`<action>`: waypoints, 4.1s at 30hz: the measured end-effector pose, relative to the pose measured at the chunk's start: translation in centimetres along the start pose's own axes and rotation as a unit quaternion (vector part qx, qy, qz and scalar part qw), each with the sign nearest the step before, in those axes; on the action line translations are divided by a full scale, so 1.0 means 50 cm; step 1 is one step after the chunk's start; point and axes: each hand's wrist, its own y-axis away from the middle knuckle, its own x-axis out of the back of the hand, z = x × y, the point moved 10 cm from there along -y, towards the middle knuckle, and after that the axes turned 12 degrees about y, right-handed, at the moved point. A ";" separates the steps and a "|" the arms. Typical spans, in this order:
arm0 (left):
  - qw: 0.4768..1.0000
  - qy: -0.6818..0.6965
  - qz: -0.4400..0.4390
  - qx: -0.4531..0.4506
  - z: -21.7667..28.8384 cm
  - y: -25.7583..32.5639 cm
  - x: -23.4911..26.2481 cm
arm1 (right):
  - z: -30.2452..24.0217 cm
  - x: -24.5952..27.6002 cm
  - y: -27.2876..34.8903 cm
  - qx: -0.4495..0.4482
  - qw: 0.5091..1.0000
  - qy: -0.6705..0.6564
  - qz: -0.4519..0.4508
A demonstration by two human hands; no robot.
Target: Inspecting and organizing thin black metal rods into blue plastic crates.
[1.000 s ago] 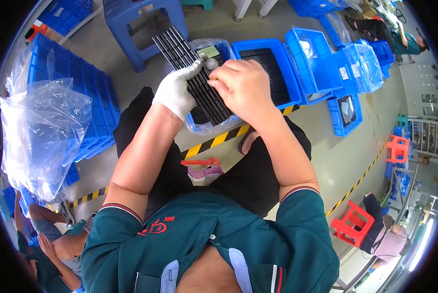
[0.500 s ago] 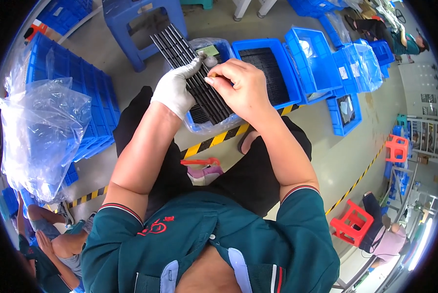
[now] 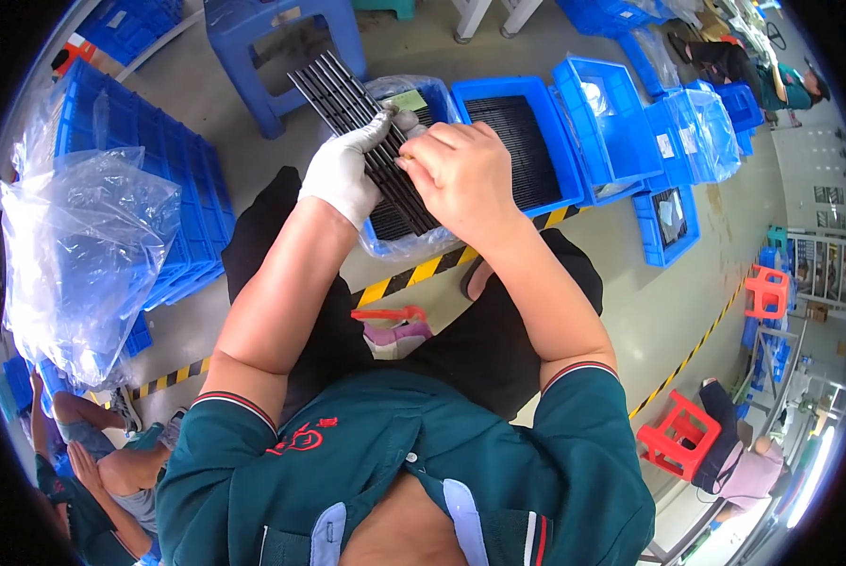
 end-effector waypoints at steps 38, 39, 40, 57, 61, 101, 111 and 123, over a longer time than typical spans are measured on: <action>0.997 -0.038 -0.062 -0.037 -0.004 0.015 -0.032 | -0.024 0.037 -0.011 0.068 0.996 -0.048 0.027; 0.997 -0.037 -0.056 -0.033 -0.005 0.019 -0.034 | -0.012 0.037 -0.009 0.042 0.997 -0.060 0.024; 0.996 -0.046 -0.062 -0.045 0.001 0.021 -0.041 | -0.002 0.035 -0.006 0.017 0.997 -0.071 0.021; 0.998 0.016 -0.042 0.052 -0.019 0.006 -0.016 | 0.083 -0.012 0.019 -0.187 0.942 -0.274 -0.045; 0.997 0.024 -0.039 0.054 -0.021 0.000 -0.014 | 0.081 -0.021 0.020 -0.164 0.953 -0.257 0.000; 0.995 0.021 -0.085 0.055 -0.018 0.020 -0.039 | -0.017 0.016 -0.021 0.028 0.999 -0.040 -0.011; 0.997 0.024 -0.058 0.040 -0.009 0.014 -0.032 | 0.033 -0.012 -0.005 -0.114 0.969 -0.217 -0.042; 0.998 0.015 -0.048 0.038 -0.008 0.007 -0.018 | 0.003 0.002 -0.013 -0.055 0.987 -0.149 -0.018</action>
